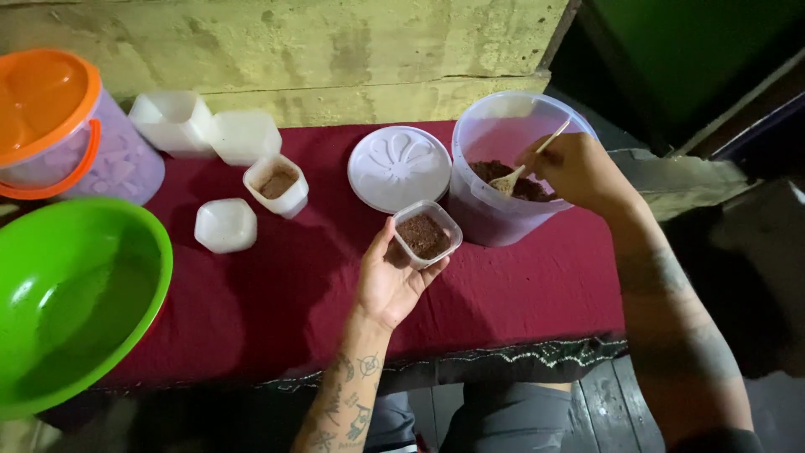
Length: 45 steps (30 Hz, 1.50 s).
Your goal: Filling a small plastic container with granular material using a small wooden spoon from a larger pitcher.
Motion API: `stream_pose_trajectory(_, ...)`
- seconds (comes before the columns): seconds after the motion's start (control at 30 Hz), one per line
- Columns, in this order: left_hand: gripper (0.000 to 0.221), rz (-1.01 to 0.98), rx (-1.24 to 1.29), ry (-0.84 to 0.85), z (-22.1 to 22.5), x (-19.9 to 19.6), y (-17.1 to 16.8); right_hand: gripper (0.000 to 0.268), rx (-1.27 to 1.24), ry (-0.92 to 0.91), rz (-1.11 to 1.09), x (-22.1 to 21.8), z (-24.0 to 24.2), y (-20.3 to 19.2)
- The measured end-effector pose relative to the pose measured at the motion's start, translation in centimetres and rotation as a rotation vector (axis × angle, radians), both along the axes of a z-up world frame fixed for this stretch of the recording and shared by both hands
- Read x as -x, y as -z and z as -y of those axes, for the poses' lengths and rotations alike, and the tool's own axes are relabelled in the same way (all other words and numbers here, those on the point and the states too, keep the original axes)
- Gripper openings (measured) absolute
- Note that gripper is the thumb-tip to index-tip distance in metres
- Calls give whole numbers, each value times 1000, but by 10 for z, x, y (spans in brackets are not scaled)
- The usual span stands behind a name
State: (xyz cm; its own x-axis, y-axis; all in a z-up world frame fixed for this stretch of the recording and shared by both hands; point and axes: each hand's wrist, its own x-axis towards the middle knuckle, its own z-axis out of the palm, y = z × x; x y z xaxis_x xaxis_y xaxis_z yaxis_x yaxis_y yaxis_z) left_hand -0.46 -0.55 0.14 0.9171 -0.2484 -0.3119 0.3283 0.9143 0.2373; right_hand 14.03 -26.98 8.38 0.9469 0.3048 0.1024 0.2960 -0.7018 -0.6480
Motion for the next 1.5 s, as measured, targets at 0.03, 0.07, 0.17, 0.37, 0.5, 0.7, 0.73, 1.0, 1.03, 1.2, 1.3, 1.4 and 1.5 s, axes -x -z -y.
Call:
stream_pose_trajectory(0.03, 49, -1, -2, 4, 2, -1, -1, 18, -2, 4, -1, 0, 3, 1)
stream_pose_trajectory(0.07, 49, 13, -11, 0, 4, -1, -2, 21, -72, -9, -6, 0, 6, 2)
stream_pose_trajectory(0.17, 55, 84, -47, -11, 7, -1, 4, 22, -192, -9, 8, 6, 7, -7)
stream_pose_trajectory(0.37, 62, 347, -182, -81, 7, 0, 34, 15, -387, 118, 68, -2, 24, 1)
stream_pose_trajectory(0.5, 67, 488, -308, -128, 4, 6, 63, 17, -561, 160, 63, 1, 35, 7)
stream_pose_trajectory(0.7, 68, 443, -663, -235, -5, 30, 43, 20, -656, 245, 64, 67, -11, -32)
stream_pose_trajectory(0.73, 68, 444, -664, -243, -8, 34, 42, 20, -657, 236, 64, 77, -19, -28)
stream_pose_trajectory(1.0, 80, 451, -1308, -404, -45, 60, 76, 20, -806, 142, 50, 160, -106, 39)
stream_pose_trajectory(1.03, 80, 448, -1312, -409, -47, 64, 67, 20, -809, 136, 49, 162, -114, 53)
stream_pose_trajectory(1.2, 72, 469, -1372, -484, -63, 80, 58, 16, -749, 100, 58, 182, -141, 102)
stream_pose_trajectory(1.3, 71, 441, -1402, -478, -70, 88, 65, 16, -739, 99, 65, 197, -154, 106)
stream_pose_trajectory(1.4, 75, 424, -1518, -507, -73, 88, 85, 15, -773, 52, 72, 192, -152, 132)
stream_pose_trajectory(1.5, 75, 463, -1561, -521, -71, 88, 86, 13, -841, 50, 61, 190, -149, 159)
